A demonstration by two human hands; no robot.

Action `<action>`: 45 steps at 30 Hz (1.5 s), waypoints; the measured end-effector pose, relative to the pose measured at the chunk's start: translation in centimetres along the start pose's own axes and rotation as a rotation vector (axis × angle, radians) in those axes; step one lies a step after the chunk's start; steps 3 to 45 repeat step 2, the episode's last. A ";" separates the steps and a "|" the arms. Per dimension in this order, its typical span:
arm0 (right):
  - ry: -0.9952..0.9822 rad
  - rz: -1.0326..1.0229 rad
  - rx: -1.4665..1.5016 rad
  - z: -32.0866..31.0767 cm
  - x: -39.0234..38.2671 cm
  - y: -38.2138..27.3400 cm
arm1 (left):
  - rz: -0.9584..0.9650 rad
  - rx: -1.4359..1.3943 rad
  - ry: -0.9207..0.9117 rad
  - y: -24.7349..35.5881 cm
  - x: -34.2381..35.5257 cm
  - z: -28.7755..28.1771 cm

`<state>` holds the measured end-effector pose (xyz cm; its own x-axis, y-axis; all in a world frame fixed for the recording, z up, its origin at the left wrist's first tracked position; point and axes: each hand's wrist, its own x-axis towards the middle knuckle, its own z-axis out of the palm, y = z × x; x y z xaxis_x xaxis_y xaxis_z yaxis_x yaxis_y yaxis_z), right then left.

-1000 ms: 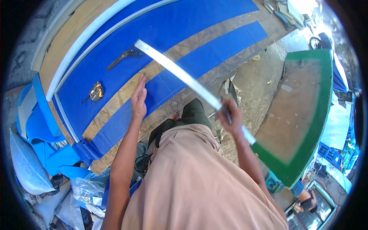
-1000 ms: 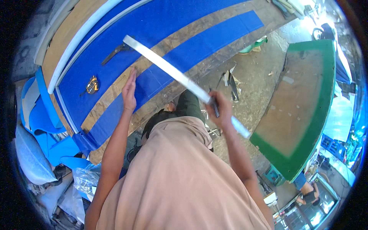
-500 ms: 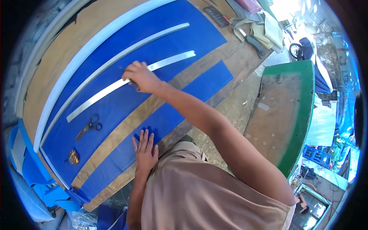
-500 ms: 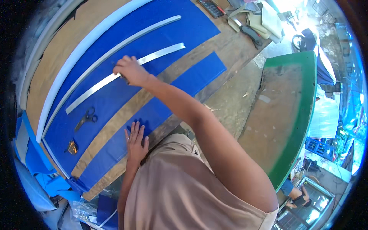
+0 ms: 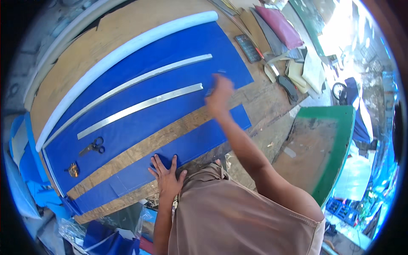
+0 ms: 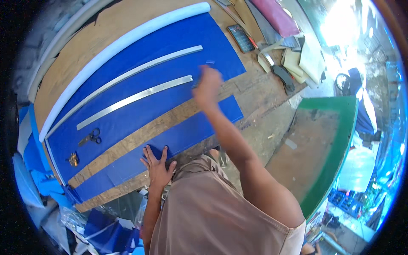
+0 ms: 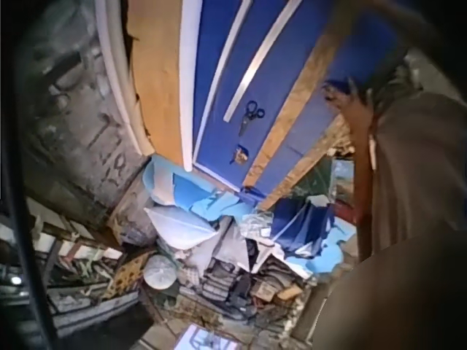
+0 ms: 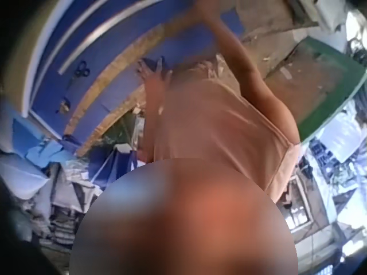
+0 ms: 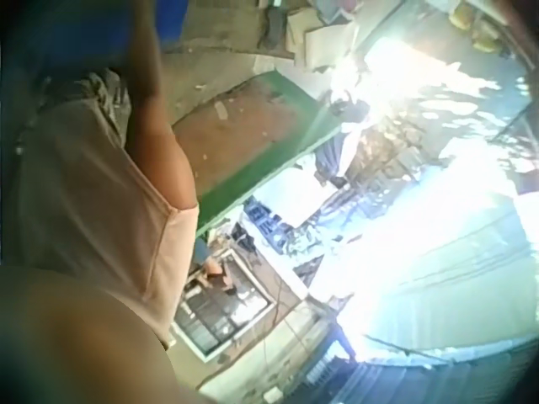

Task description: Measuring and cutting blue fabric for furniture reupholstery at a workbench.

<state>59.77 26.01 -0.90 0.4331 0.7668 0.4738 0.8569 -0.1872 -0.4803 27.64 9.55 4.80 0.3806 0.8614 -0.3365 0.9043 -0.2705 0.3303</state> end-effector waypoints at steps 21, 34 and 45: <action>-0.001 0.248 -0.224 -2.1 1.5 6.0 | -0.024 0.015 0.064 0.8 -0.4 1.0; -0.001 0.248 -0.224 -2.1 1.5 6.0 | -0.024 0.015 0.064 0.8 -0.4 1.0; -0.001 0.248 -0.224 -2.1 1.5 6.0 | -0.024 0.015 0.064 0.8 -0.4 1.0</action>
